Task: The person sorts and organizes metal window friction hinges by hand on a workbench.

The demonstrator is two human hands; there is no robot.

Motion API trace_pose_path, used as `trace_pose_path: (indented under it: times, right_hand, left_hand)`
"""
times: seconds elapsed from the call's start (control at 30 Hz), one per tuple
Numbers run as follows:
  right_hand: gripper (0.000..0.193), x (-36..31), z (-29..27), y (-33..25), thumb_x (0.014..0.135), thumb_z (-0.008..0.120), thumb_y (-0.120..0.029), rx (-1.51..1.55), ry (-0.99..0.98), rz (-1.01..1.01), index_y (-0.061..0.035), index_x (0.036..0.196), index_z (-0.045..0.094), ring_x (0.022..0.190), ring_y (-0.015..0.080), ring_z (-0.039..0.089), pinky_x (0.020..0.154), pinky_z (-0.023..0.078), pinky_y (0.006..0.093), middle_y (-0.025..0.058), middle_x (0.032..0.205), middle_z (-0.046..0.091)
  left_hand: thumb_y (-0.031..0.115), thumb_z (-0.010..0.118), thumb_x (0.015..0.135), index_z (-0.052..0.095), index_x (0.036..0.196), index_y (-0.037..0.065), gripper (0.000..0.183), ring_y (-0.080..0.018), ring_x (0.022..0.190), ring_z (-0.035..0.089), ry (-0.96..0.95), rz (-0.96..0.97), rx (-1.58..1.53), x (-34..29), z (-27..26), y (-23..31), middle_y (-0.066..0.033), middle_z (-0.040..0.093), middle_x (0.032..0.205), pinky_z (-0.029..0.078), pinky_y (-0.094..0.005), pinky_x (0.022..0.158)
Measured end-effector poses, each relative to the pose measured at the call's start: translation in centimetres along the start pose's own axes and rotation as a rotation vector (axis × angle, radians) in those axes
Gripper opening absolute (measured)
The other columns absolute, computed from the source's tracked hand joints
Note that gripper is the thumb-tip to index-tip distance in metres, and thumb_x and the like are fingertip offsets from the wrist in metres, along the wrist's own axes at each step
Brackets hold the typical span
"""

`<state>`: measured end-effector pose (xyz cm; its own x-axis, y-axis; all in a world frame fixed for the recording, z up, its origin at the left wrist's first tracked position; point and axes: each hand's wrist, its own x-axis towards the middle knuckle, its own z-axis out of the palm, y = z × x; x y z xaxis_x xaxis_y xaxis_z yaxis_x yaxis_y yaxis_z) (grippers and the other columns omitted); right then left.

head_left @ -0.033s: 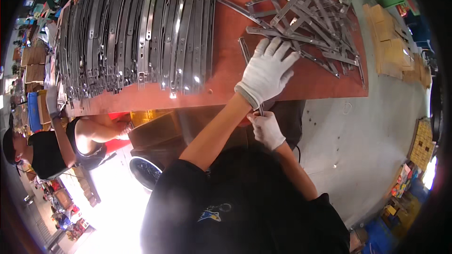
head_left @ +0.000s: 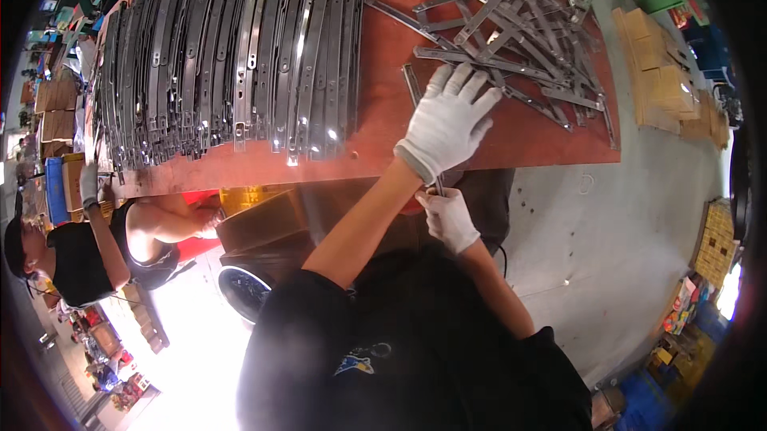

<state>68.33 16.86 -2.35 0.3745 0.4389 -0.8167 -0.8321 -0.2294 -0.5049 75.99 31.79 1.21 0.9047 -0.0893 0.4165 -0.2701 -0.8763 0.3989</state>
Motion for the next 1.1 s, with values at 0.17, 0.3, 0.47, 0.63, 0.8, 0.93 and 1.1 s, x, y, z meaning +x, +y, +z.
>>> trace_pose_path:
  times: [0.17,0.3,0.47,0.63,0.8,0.93,1.1]
  right_hand:
    - [0.03,1.2,-0.3,2.6,0.094,0.07,-0.02,-0.58,0.22,-0.577,0.0069,0.107,0.072,0.09,0.0305,0.077,0.078,0.057,0.0383,0.0221,0.092,0.077]
    - [0.033,-4.0,3.9,-1.3,0.092,0.075,-0.024,-0.5,0.123,-0.767,-0.0015,0.116,0.071,0.099,0.0396,0.073,0.085,0.057,0.0414,0.0238,0.097,0.074]
    - [0.016,-6.8,1.1,-13.2,0.086,0.072,-0.019,-0.954,0.283,-1.336,-0.0034,0.089,0.07,0.086,0.0386,0.067,0.079,0.054,0.0489,0.0185,0.088,0.068]
    - [0.051,0.3,-9.1,-21.7,0.076,0.07,-0.02,-1.685,0.867,-0.791,-0.0088,0.125,0.068,0.119,0.0385,0.061,0.094,0.051,0.0506,0.0193,0.123,0.063]
    - [0.04,3.9,-8.1,-21.7,0.075,0.072,-0.019,-1.703,0.671,-0.917,-0.009,0.113,0.074,0.113,0.0397,0.063,0.095,0.053,0.0487,0.0223,0.118,0.062]
    - [0.04,3.4,-10.3,-21.5,0.077,0.073,-0.013,-1.086,0.398,-1.218,-0.0115,0.117,0.075,0.114,0.0366,0.066,0.102,0.052,0.045,0.0176,0.123,0.068]
    - [0.05,-0.7,-15.3,-24.4,0.081,0.068,-0.016,-1.386,0.841,-0.929,-0.0124,0.132,0.068,0.115,0.0404,0.065,0.103,0.051,0.0502,0.0204,0.129,0.066]
  left_hand:
    - [0.007,0.067,0.076,0.066,0.133,0.012,0.057,-0.0426,0.145,0.037,0.04,-0.182,0.119,-4.0,-2.0,2.8,-0.0154,0.048,0.151,0.031,-0.0587,0.12]
    - [-0.005,0.06,0.071,0.065,0.139,0.014,0.07,-0.0525,0.143,0.039,0.286,-0.252,0.101,-4.4,-6.4,3.1,-0.0211,0.046,0.156,0.038,-0.061,0.115]
    - [-0.002,0.06,0.079,0.062,0.142,0.015,0.066,-0.0472,0.146,0.04,0.103,-0.16,0.45,-2.4,-17.5,-10.2,-0.0186,0.049,0.156,0.039,-0.0576,0.115]
    - [0.016,0.067,0.088,0.061,0.142,0.017,0.054,-0.0402,0.151,0.034,-0.223,-0.46,0.771,-3.3,-17.5,-12.6,-0.0119,0.047,0.158,0.027,-0.0611,0.119]
    - [0.016,0.069,0.083,0.057,0.145,0.018,0.063,-0.0401,0.145,0.042,-0.118,-0.175,0.432,1.4,-10.5,-2.7,-0.0153,0.05,0.155,0.032,-0.0583,0.117]
    - [0.012,0.069,0.08,0.052,0.149,0.02,0.071,-0.0363,0.135,0.053,-0.167,-0.099,0.341,5.8,-1.7,-3.4,-0.015,0.051,0.153,0.044,-0.0526,0.108]
    - [0.006,0.068,0.077,0.056,0.144,0.019,0.069,-0.0353,0.104,0.067,-0.217,-0.047,0.329,6.4,-0.5,-4.3,-0.0129,0.057,0.142,0.055,-0.0491,0.084]
